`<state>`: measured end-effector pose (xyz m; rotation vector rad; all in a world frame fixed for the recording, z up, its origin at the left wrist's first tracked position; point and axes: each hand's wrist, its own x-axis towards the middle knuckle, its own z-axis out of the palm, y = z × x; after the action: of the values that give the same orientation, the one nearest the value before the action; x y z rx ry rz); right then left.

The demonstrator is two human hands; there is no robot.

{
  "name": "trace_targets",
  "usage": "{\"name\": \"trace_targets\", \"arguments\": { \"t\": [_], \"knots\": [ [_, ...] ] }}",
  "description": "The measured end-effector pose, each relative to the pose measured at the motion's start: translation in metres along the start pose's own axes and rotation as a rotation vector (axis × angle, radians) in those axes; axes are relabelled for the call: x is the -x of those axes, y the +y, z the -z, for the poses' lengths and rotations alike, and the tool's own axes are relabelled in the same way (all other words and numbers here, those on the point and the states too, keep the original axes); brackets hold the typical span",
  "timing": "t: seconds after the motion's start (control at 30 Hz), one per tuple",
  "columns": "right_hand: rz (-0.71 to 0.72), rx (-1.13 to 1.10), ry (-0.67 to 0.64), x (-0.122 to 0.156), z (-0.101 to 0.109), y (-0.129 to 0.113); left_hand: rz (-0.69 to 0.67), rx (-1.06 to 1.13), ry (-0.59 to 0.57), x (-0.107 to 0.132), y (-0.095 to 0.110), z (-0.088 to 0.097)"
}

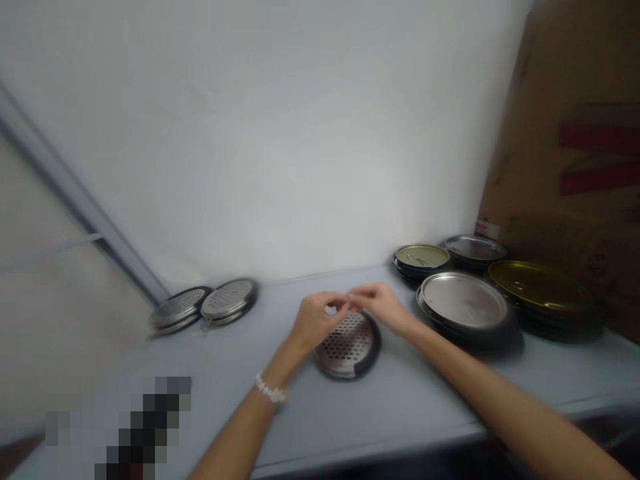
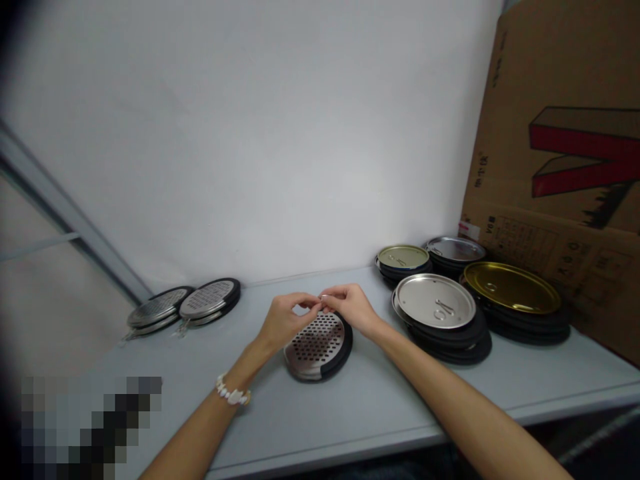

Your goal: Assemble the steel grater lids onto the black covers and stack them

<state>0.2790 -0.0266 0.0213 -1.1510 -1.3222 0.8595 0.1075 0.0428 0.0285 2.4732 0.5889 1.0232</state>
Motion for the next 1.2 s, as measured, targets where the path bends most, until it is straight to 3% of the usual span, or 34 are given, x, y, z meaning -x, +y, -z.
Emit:
{"name": "trace_targets", "arguments": {
  "t": [0.4,0.63,0.77,0.93,1.07,1.2],
  "knots": [
    [-0.013,0.012,0.064,-0.002,-0.004,0.006,0.001,-0.056,0.034,0.002,0.000,-0.004],
    [-0.014,0.017,0.086,0.000,-0.005,0.002,-0.007,-0.132,0.134,0.004,0.001,-0.007],
    [0.016,0.167,0.096,0.002,-0.004,-0.001,0.013,-0.183,0.143,0.002,-0.001,-0.003],
    [0.121,0.336,0.111,0.002,-0.004,0.003,0.016,-0.285,0.065,0.001,-0.005,-0.002],
    [0.178,0.398,0.068,0.001,-0.006,0.010,0.004,-0.343,-0.050,0.001,-0.005,-0.002],
    [0.210,0.418,0.038,0.004,-0.009,0.014,-0.001,-0.357,-0.092,0.001,-0.005,-0.001]
  ]
}}
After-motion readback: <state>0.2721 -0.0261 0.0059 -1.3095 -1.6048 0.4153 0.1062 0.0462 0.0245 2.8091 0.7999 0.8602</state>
